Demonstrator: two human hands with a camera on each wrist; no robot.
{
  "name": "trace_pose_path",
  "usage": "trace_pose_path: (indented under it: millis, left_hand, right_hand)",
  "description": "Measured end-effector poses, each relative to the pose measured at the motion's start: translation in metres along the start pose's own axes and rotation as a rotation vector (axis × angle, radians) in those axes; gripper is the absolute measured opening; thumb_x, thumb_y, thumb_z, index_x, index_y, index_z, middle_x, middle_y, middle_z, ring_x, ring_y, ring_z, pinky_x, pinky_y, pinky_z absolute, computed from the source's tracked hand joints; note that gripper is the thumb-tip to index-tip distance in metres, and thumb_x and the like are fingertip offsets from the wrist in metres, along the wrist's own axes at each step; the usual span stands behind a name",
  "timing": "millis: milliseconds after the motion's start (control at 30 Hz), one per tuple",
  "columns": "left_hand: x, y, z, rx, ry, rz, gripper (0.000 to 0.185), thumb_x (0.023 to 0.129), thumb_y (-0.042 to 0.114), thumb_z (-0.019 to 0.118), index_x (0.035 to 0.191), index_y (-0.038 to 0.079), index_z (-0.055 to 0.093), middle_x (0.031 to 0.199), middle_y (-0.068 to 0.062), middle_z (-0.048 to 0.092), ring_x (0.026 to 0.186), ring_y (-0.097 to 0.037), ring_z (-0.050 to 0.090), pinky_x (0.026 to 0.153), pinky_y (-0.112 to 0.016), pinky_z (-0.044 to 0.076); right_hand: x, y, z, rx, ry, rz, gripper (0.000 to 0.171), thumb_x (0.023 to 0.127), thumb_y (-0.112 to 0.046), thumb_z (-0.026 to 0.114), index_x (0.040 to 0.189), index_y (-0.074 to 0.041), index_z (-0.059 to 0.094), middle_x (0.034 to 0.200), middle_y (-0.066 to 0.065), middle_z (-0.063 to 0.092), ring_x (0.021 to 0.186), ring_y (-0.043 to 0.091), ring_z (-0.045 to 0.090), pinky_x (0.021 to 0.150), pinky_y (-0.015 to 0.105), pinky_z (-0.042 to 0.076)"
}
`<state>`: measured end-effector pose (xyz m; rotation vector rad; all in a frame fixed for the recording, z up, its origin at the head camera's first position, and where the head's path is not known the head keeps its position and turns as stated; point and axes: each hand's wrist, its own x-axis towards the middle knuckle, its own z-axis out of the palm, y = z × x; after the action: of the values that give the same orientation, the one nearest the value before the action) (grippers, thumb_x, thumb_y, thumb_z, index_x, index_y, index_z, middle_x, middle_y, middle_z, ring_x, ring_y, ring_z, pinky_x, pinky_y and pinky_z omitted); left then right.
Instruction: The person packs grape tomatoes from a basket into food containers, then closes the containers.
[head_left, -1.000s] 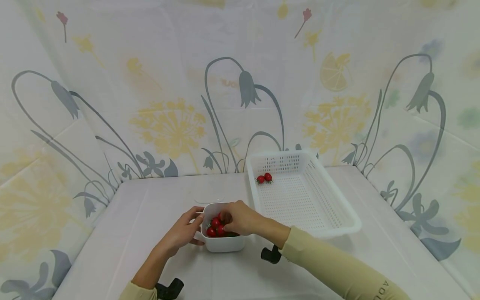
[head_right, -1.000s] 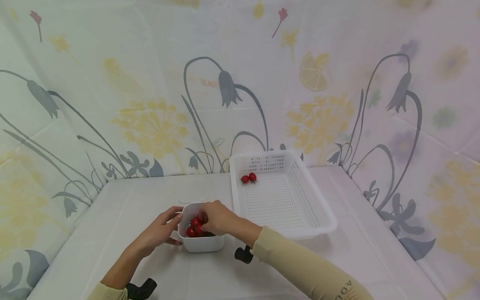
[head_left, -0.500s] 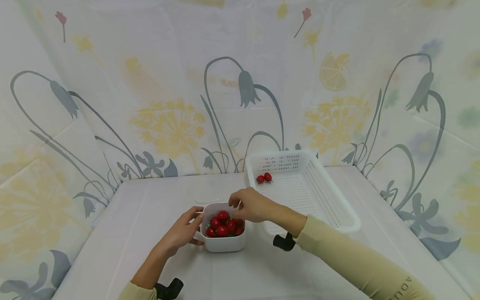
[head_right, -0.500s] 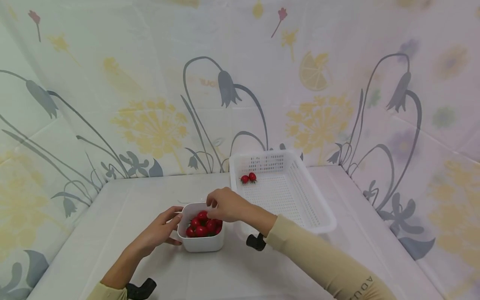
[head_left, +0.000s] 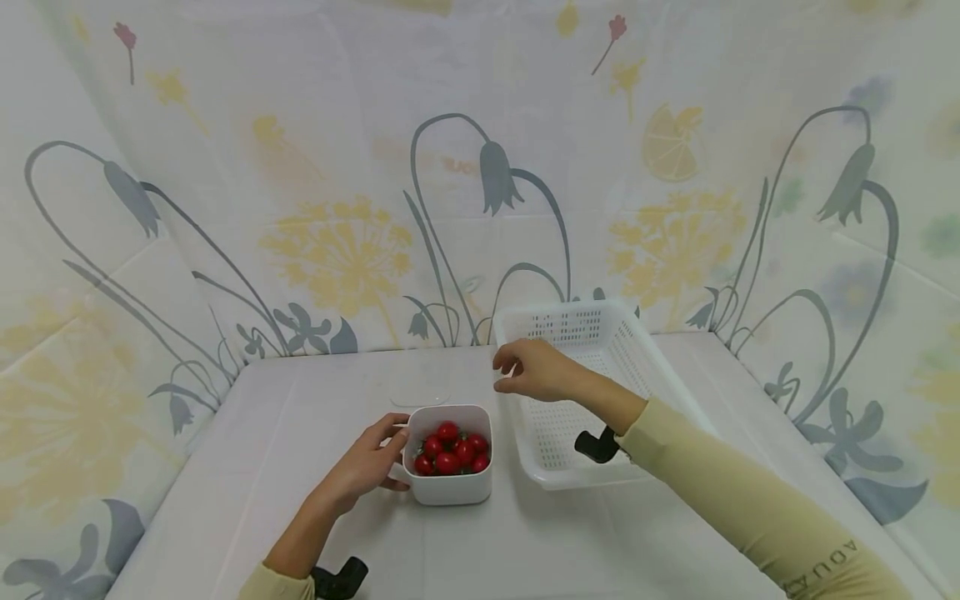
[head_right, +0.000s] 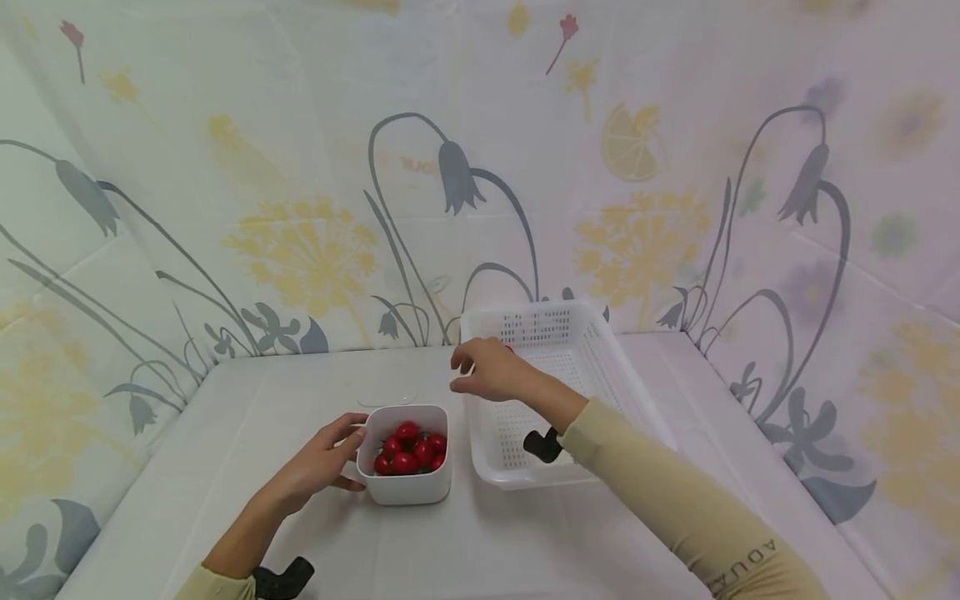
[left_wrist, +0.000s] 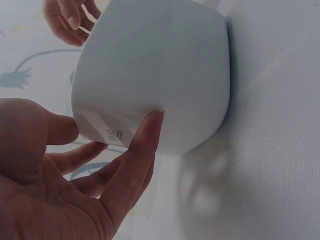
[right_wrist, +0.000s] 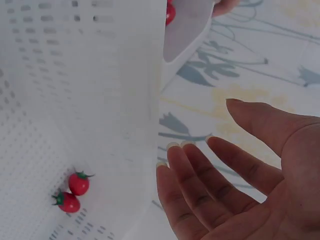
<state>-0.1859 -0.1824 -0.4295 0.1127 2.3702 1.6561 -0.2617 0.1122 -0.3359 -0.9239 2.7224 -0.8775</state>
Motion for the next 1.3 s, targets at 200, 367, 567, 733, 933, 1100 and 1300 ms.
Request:
trace_pose_path:
  millis: [200, 367, 567, 733, 933, 1100, 1300]
  left_hand:
    - [0.000, 0.000, -0.001, -0.005, -0.005, 0.009, 0.038, 0.109, 0.020, 0.047, 0.144, 0.004, 0.048, 0.144, -0.025, 0.050, 0.101, -0.030, 0.068, 0.066, -0.045, 0.065]
    - [0.000, 0.000, -0.001, -0.009, -0.006, 0.004, 0.037, 0.110, 0.020, 0.047, 0.144, 0.006, 0.049, 0.144, -0.024, 0.050, 0.102, -0.032, 0.067, 0.066, -0.044, 0.065]
    - [0.001, -0.001, -0.001, -0.014, -0.009, 0.005, 0.038, 0.110, 0.020, 0.047, 0.145, 0.005, 0.048, 0.145, -0.024, 0.049, 0.103, -0.033, 0.067, 0.067, -0.044, 0.065]
    - [0.001, -0.002, -0.002, -0.013, -0.026, 0.019, 0.038, 0.110, 0.020, 0.046, 0.145, 0.004, 0.047, 0.145, -0.026, 0.048, 0.103, -0.033, 0.067, 0.067, -0.045, 0.065]
    - [0.001, -0.002, -0.003, -0.005, -0.017, 0.016, 0.038, 0.110, 0.020, 0.047, 0.145, 0.006, 0.048, 0.144, -0.024, 0.050, 0.100, -0.029, 0.067, 0.066, -0.044, 0.065]
    - [0.000, 0.000, -0.003, -0.007, -0.015, 0.007, 0.038, 0.110, 0.020, 0.047, 0.145, 0.006, 0.048, 0.144, -0.024, 0.050, 0.099, -0.027, 0.066, 0.067, -0.044, 0.065]
    - [0.000, 0.000, -0.002, 0.003, 0.006, -0.001, 0.038, 0.110, 0.021, 0.048, 0.145, 0.007, 0.049, 0.143, -0.022, 0.051, 0.097, -0.025, 0.066, 0.066, -0.043, 0.065]
  right_hand:
    - [0.007, 0.023, -0.010, 0.007, 0.045, 0.020, 0.029, 0.093, -0.016, 0.071, 0.115, 0.003, 0.069, 0.108, 0.015, 0.072, 0.101, 0.028, 0.067, 0.089, 0.043, 0.058]
    - [0.014, 0.048, -0.017, 0.028, 0.073, 0.056, 0.029, 0.094, -0.015, 0.071, 0.115, 0.005, 0.068, 0.104, 0.015, 0.072, 0.099, 0.031, 0.067, 0.085, 0.044, 0.058]
    - [0.020, 0.075, -0.023, 0.056, 0.072, 0.164, 0.036, 0.097, -0.019, 0.068, 0.122, 0.006, 0.064, 0.114, 0.021, 0.069, 0.104, 0.035, 0.065, 0.084, 0.044, 0.058]
    - [0.024, 0.094, -0.023, 0.115, 0.079, 0.257, 0.040, 0.099, -0.018, 0.066, 0.127, 0.010, 0.060, 0.121, 0.027, 0.065, 0.107, 0.040, 0.064, 0.090, 0.049, 0.058]
    - [0.029, 0.115, -0.020, 0.240, 0.075, 0.335, 0.044, 0.101, -0.014, 0.062, 0.133, 0.016, 0.053, 0.129, 0.032, 0.060, 0.116, 0.047, 0.061, 0.096, 0.049, 0.058]
    - [0.032, 0.126, -0.016, 0.307, 0.072, 0.398, 0.048, 0.103, -0.016, 0.060, 0.137, 0.015, 0.050, 0.135, 0.032, 0.057, 0.120, 0.047, 0.059, 0.098, 0.047, 0.057]
    - [0.036, 0.134, -0.012, 0.359, 0.072, 0.459, 0.049, 0.103, -0.016, 0.059, 0.140, 0.014, 0.048, 0.138, 0.032, 0.054, 0.120, 0.045, 0.058, 0.099, 0.046, 0.056]
